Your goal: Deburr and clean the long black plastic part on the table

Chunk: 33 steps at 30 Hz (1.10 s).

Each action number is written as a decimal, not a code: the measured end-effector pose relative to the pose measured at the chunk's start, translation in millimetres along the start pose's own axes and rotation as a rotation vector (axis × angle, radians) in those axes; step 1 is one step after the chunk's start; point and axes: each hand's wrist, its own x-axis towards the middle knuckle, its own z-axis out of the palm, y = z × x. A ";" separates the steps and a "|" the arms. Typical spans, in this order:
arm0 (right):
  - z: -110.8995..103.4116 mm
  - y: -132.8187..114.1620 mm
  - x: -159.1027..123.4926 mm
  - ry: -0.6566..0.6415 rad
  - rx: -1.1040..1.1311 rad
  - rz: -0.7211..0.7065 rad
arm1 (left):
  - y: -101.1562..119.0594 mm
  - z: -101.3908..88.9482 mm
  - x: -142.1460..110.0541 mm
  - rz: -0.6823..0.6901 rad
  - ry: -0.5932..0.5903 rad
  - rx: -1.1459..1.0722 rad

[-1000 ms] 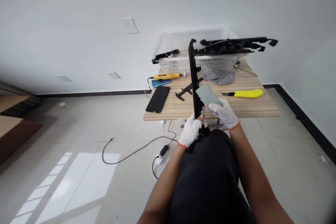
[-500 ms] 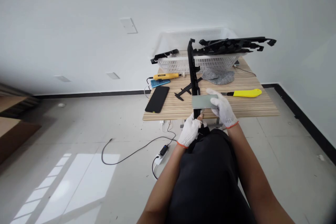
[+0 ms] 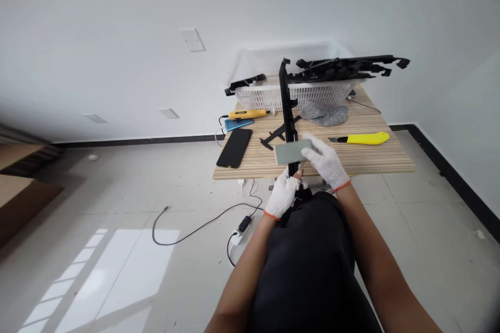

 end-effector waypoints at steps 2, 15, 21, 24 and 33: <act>1.4 -0.6 -0.2 -0.020 -0.029 -0.010 | 0.5 0.2 0.0 0.006 0.031 0.012; 1.8 -13.1 -4.3 0.289 0.303 0.121 | 4.0 0.9 -0.5 -0.053 -0.043 -0.065; -0.8 -13.8 -4.0 0.184 0.338 0.171 | 9.0 2.9 -1.4 -0.057 -0.008 -0.129; 4.4 -8.6 -0.8 0.113 0.197 0.167 | 6.9 2.5 -1.0 -0.025 -0.004 -0.105; 6.3 -12.0 2.4 0.106 0.193 0.146 | 2.8 2.3 0.5 -0.017 -0.023 -0.099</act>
